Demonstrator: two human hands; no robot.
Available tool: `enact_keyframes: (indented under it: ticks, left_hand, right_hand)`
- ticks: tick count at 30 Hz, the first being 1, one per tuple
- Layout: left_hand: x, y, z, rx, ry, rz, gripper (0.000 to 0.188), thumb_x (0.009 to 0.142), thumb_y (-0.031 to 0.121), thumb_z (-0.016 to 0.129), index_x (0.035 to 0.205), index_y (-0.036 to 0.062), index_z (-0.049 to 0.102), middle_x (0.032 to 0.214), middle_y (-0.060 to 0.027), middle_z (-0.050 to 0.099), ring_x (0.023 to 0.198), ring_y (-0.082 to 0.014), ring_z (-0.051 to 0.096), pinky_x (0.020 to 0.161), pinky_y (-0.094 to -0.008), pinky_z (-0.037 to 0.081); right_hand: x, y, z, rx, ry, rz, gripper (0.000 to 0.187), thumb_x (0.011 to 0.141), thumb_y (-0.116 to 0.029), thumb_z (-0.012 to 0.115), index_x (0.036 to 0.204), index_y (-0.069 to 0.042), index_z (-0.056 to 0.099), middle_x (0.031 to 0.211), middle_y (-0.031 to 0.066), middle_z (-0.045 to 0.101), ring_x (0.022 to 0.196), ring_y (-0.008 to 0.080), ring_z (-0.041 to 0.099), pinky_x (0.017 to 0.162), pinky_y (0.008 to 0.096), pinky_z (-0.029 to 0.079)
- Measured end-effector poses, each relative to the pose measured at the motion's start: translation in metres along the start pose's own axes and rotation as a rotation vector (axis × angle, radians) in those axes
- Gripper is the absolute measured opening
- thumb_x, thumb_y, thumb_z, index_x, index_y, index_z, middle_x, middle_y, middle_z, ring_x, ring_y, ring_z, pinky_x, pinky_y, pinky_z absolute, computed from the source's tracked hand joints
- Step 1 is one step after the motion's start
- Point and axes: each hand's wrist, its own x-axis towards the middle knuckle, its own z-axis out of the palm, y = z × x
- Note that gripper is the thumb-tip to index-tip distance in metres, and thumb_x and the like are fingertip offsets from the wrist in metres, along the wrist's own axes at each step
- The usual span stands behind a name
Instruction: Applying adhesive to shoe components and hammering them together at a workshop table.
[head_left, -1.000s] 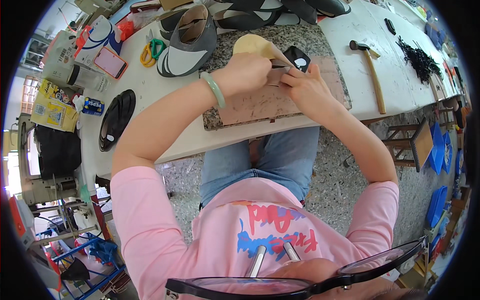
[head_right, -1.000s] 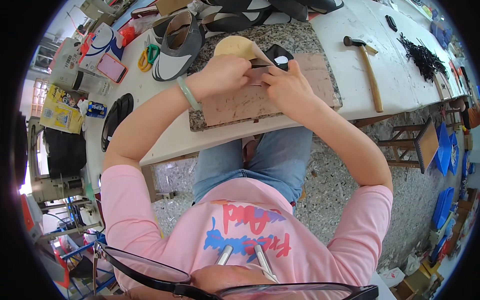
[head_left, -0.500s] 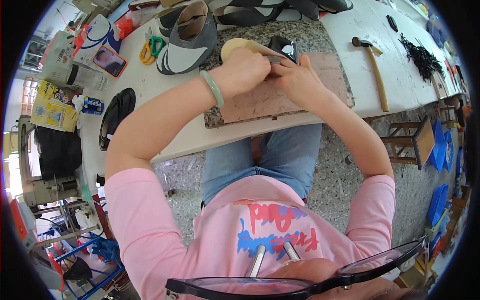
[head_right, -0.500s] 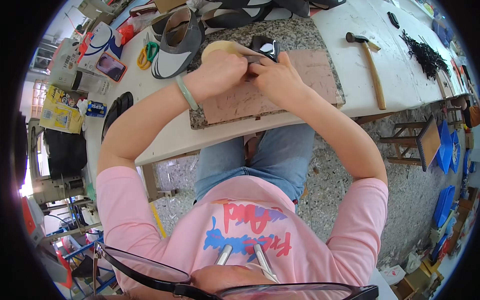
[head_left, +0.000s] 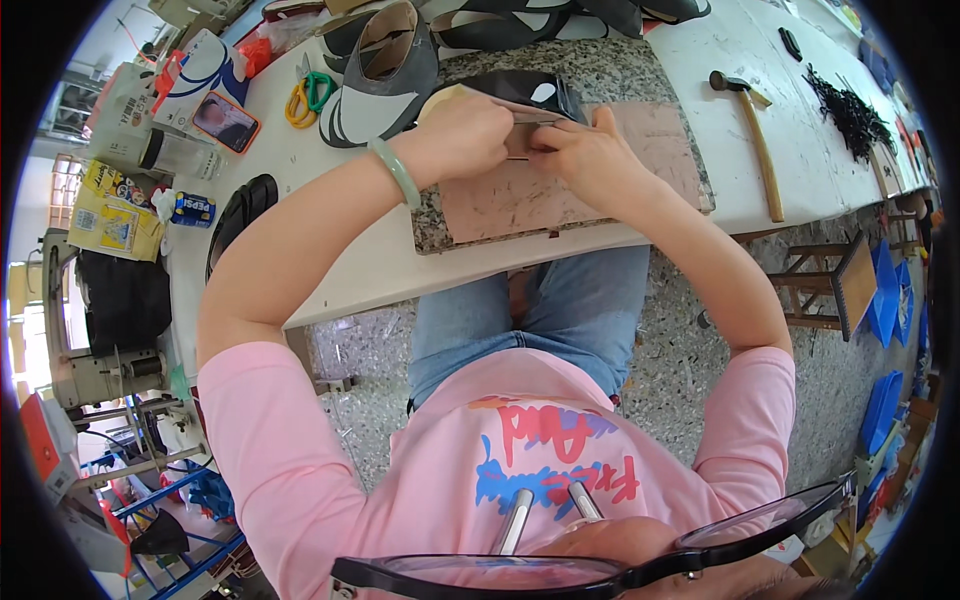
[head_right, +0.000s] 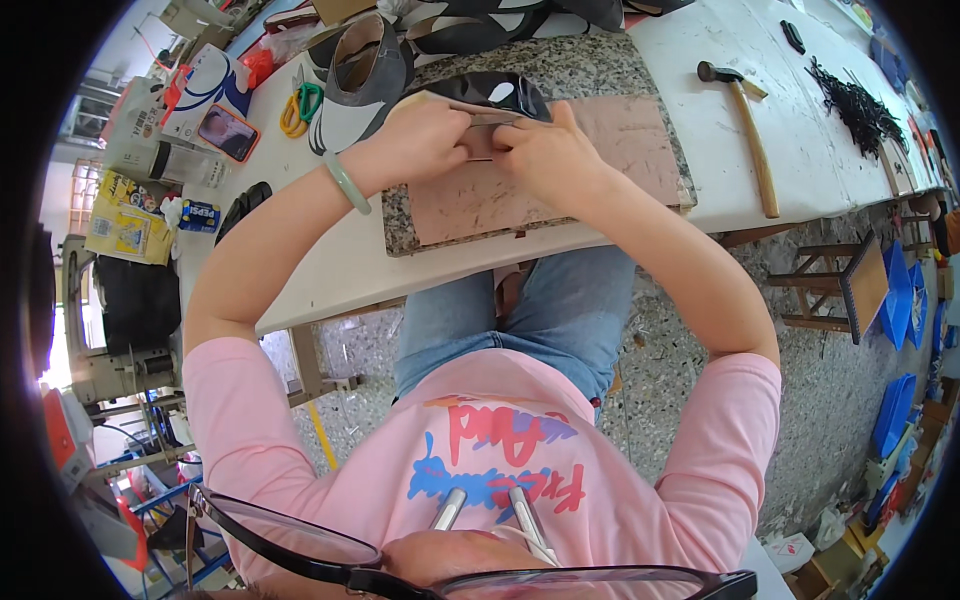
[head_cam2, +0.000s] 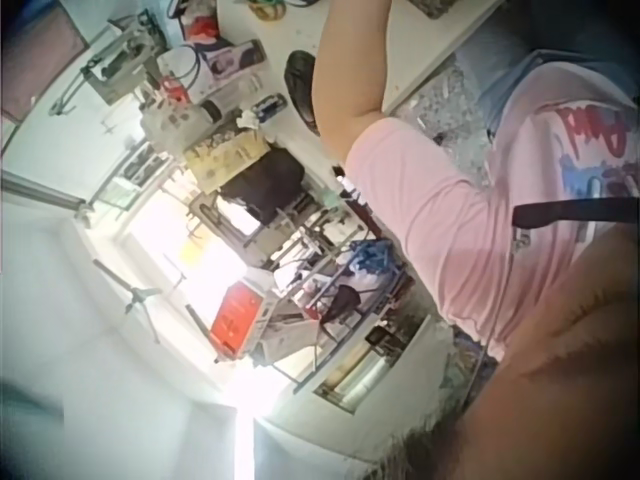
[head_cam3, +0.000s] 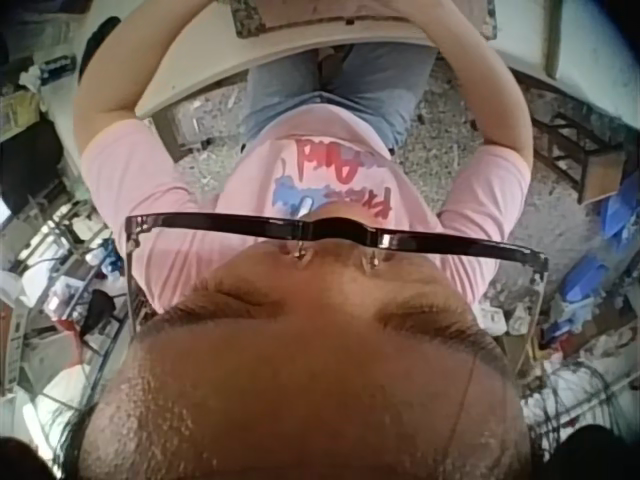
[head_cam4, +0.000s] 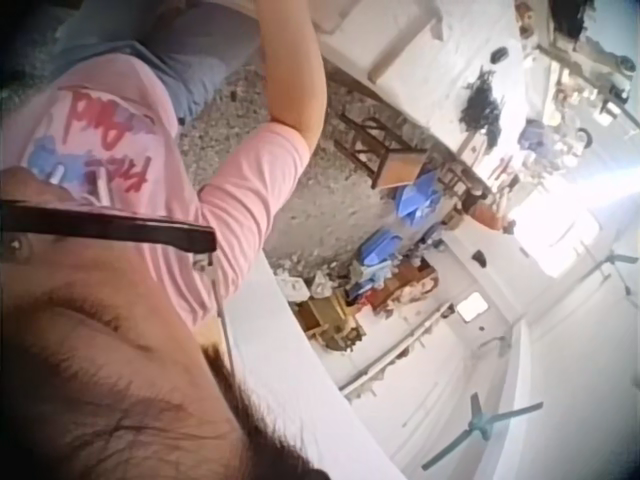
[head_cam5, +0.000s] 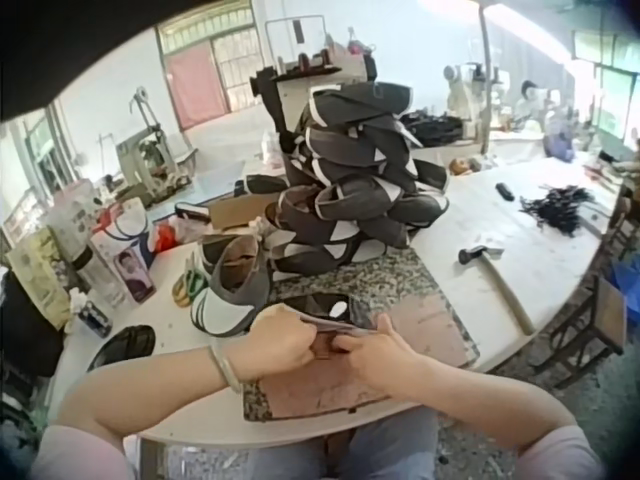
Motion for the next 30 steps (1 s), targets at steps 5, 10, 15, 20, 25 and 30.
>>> enact_keyframes:
  ticks: [5, 10, 15, 20, 25, 30]
  left_hand:
    - [-0.004, 0.013, -0.012, 0.034, -0.048, -0.098, 0.016, 0.074, 0.015, 0.061, 0.074, 0.0009, 0.069, 0.075, -0.0194, 0.066, 0.07, -0.0343, 0.066, 0.066, -0.0436, 0.053]
    - [-0.008, -0.001, -0.013, -0.115, -0.097, -0.181, 0.016, 0.075, 0.017, 0.063, 0.076, 0.003, 0.07, 0.077, -0.0188, 0.068, 0.072, -0.0328, 0.068, 0.065, -0.0416, 0.054]
    - [-0.022, 0.011, -0.002, 0.229, 0.175, 0.108, 0.015, 0.073, 0.015, 0.061, 0.078, 0.0014, 0.066, 0.077, -0.0147, 0.066, 0.077, -0.0305, 0.063, 0.067, -0.0421, 0.051]
    - [-0.036, 0.022, -0.001, 0.102, 0.085, -0.012, 0.014, 0.076, 0.014, 0.059, 0.081, 0.0025, 0.064, 0.082, -0.0115, 0.066, 0.085, -0.0261, 0.061, 0.069, -0.0416, 0.05]
    - [-0.001, 0.011, -0.057, -0.25, 0.091, -0.075, 0.017, 0.082, 0.017, 0.061, 0.094, 0.0041, 0.065, 0.088, -0.0107, 0.068, 0.081, -0.0284, 0.065, 0.069, -0.0389, 0.051]
    - [0.027, 0.028, -0.095, -0.273, 0.903, 0.093, 0.024, 0.083, 0.023, 0.063, 0.099, 0.0041, 0.064, 0.092, -0.0125, 0.067, 0.08, -0.0302, 0.064, 0.073, -0.038, 0.05]
  right_hand:
    - [0.012, -0.007, 0.005, -0.057, -0.022, 0.061, 0.021, 0.081, -0.012, 0.057, 0.092, -0.021, 0.072, 0.1, -0.0055, 0.057, 0.107, 0.0117, 0.052, 0.09, 0.0438, 0.031]
    - [0.015, -0.009, 0.007, -0.087, -0.033, 0.016, 0.017, 0.081, -0.015, 0.058, 0.087, -0.021, 0.073, 0.1, -0.0063, 0.058, 0.108, 0.0118, 0.052, 0.092, 0.0473, 0.03]
    - [0.02, -0.017, 0.007, -0.087, -0.019, 0.05, 0.016, 0.08, -0.017, 0.059, 0.09, -0.014, 0.072, 0.1, -0.005, 0.058, 0.106, 0.0123, 0.052, 0.093, 0.0504, 0.029]
    - [0.004, -0.03, 0.026, -0.177, 0.18, 0.042, 0.018, 0.079, -0.02, 0.063, 0.094, -0.012, 0.069, 0.103, -0.0036, 0.058, 0.104, 0.0124, 0.054, 0.094, 0.0536, 0.028]
    - [-0.009, -0.017, -0.012, 0.422, 0.263, 0.284, 0.018, 0.082, -0.019, 0.067, 0.095, -0.008, 0.066, 0.1, 0.0021, 0.064, 0.092, 0.0155, 0.06, 0.097, 0.0494, 0.03]
    - [-0.046, 0.005, -0.007, 2.005, 0.414, 0.687, 0.022, 0.092, -0.017, 0.062, 0.111, -0.006, 0.061, 0.095, 0.0059, 0.066, 0.079, 0.0117, 0.062, 0.071, 0.0283, 0.05]
